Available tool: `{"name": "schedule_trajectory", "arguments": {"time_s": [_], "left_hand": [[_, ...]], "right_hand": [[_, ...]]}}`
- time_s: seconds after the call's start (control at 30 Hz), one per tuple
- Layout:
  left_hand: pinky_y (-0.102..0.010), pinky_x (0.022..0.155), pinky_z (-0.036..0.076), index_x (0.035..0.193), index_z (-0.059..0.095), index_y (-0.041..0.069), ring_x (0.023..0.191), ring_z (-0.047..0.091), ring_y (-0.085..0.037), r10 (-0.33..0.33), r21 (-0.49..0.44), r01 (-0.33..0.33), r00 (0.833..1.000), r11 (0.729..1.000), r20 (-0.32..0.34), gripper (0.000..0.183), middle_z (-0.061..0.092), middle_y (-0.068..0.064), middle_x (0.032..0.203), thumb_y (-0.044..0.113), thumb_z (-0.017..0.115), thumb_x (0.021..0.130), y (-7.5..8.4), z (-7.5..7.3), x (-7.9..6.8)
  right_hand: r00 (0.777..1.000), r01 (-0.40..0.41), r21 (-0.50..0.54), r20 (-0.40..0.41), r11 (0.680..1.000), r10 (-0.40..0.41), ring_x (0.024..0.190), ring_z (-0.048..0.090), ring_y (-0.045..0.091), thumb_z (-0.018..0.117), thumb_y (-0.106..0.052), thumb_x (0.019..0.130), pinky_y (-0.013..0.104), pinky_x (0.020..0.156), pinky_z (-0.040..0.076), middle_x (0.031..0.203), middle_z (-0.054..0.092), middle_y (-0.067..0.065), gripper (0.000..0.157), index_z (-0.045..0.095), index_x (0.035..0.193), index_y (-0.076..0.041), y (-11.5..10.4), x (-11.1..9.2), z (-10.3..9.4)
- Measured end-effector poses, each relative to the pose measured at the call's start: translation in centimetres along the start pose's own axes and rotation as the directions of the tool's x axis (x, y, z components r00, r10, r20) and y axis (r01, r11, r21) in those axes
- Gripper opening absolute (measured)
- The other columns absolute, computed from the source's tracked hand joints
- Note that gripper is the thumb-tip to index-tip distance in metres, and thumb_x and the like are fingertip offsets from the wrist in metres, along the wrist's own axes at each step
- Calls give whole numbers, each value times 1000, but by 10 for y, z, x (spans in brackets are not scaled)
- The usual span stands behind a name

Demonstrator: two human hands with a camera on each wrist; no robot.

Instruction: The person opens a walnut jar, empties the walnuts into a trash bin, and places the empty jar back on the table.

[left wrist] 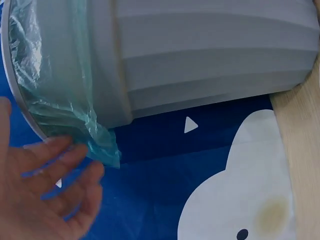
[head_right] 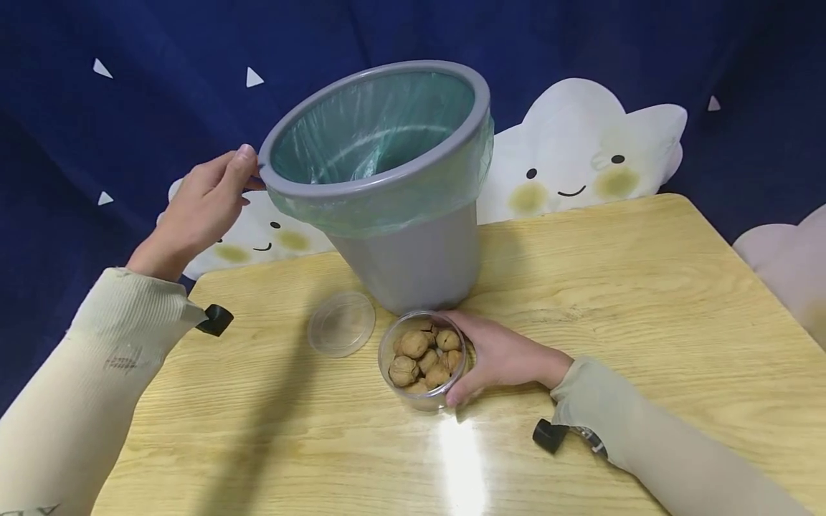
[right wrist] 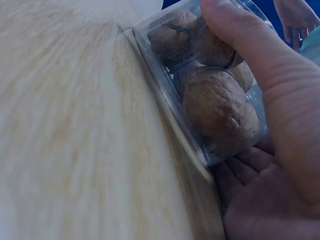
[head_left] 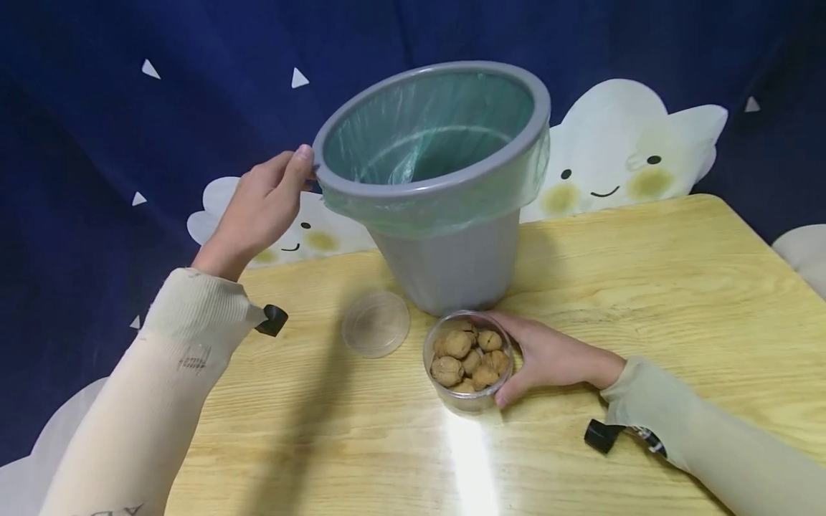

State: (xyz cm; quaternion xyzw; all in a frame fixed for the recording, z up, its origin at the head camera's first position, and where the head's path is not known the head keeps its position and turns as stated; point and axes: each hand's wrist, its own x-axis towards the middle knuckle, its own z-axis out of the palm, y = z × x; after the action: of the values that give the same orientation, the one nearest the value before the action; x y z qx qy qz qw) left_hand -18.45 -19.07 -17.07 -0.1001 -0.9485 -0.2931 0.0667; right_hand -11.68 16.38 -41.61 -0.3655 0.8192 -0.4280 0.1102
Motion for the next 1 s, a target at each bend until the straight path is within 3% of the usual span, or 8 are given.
{"name": "schedule_trajectory", "arguments": {"time_s": [0.17,0.27,0.43,0.57,0.73,1.0], "left_hand": [[-52,107,43,133,65,13,125,60,-29,30,4,-29,999,1000,-16,70,68,-15,134,67,31,105,1,2,0],[-50,103,44,131,67,11,124,61,-29,13,26,-12,998,1000,-56,73,69,-15,133,67,30,104,2,0,2],[-51,111,42,140,60,11,132,56,-29,-43,97,52,995,994,-87,79,65,-12,140,72,26,102,10,-8,11],[-53,113,40,150,51,13,136,51,-30,-75,151,82,996,985,-49,85,59,-12,144,75,22,101,22,-17,19],[-54,107,38,148,50,13,129,48,-31,-97,212,87,995,973,36,91,56,-13,140,80,16,97,35,-24,26],[-63,119,34,154,45,9,142,48,-36,-148,285,111,983,952,111,99,55,-16,150,82,11,96,46,-27,32]], "right_hand": [[1000,-16,-3,0,1000,16,145,49,33,99,-47,59,62,117,39,159,48,7,124,32,161,-22,0,-1,0],[1000,-22,-2,1,1000,22,145,49,33,99,-46,60,62,117,39,159,48,7,124,32,161,-21,-2,-1,-1],[1000,-13,-13,-5,1000,13,145,50,32,99,-47,59,61,117,40,159,48,7,125,32,161,-21,-3,-2,-2],[1000,-21,-7,-15,1000,21,146,48,30,99,-48,58,60,119,38,160,46,6,126,32,161,-24,-3,-3,-2],[1000,-27,-3,-16,1000,27,146,48,32,99,-48,58,61,118,38,160,46,7,126,32,161,-24,-5,-3,-1],[1000,-17,-5,-11,1000,17,145,49,32,99,-47,58,61,117,40,160,47,5,126,31,162,-25,-11,-3,-2]]}}
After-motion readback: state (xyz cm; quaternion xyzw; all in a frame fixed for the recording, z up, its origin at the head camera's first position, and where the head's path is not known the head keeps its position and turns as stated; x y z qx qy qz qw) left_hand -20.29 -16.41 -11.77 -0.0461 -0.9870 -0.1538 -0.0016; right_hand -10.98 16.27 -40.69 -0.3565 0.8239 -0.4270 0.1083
